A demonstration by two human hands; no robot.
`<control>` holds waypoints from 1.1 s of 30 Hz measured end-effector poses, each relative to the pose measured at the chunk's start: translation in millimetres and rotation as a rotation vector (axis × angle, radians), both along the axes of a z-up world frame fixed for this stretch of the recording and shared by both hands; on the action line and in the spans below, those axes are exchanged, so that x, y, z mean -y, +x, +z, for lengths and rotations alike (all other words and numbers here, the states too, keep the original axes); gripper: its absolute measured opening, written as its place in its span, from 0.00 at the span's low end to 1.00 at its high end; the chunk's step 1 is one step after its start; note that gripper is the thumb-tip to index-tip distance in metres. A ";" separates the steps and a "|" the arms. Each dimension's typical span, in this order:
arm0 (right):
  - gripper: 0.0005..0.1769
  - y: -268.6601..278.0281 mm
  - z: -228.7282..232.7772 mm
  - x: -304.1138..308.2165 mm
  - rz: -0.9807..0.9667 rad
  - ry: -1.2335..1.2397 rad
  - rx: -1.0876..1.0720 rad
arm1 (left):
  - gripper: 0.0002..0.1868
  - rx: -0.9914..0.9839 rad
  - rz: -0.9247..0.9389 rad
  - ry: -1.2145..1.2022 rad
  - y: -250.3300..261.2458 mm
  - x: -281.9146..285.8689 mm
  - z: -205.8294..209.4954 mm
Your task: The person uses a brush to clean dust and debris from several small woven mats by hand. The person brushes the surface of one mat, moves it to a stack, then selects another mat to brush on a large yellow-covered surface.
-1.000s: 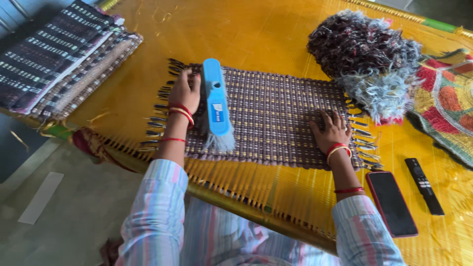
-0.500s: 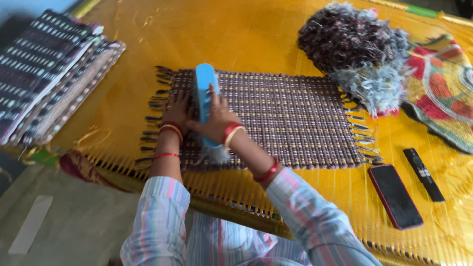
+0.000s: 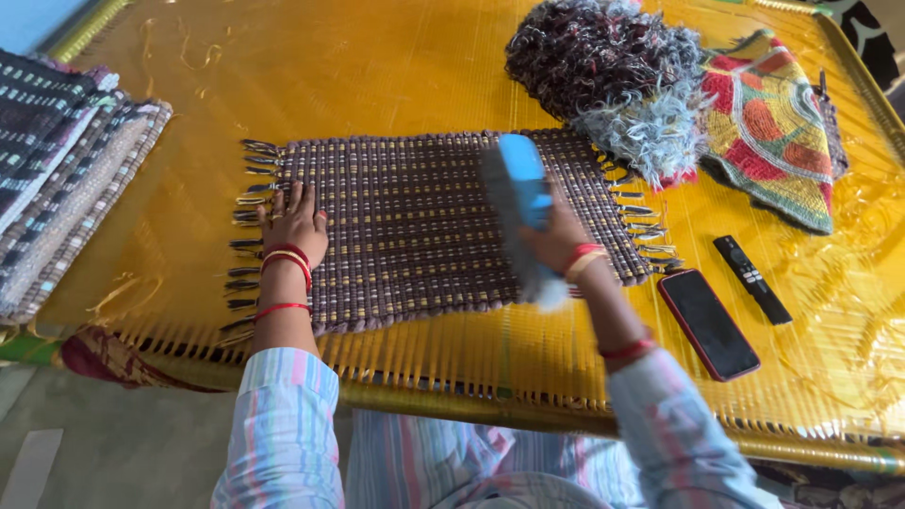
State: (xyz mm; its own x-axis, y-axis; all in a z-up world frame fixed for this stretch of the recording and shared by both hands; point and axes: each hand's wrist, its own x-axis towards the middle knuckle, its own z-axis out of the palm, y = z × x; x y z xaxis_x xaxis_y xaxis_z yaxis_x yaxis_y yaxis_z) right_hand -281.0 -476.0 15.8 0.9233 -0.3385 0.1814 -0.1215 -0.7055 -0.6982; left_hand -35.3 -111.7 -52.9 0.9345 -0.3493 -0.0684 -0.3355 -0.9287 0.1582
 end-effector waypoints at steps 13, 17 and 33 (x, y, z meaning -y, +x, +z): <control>0.51 74.6 25.0 -170.4 0.201 -0.169 -0.187 | 0.33 0.042 0.005 0.020 7.1 -5.9 -10.8; 0.39 89.1 -9.4 -120.4 0.076 -0.122 -0.323 | 0.33 0.014 0.015 0.001 6.1 -4.0 -7.4; 0.24 23.9 19.8 -86.6 -0.066 -0.186 -0.165 | 0.32 -0.012 0.030 0.021 8.1 -0.8 -7.2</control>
State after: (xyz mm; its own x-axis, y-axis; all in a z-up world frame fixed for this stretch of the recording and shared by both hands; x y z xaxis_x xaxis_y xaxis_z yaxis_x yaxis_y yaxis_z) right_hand -257.1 -389.4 35.6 0.9227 -0.3736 0.0947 -0.2728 -0.8065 -0.5245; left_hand -27.2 -111.0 -60.0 0.9436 -0.3195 -0.0864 -0.3058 -0.9415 0.1419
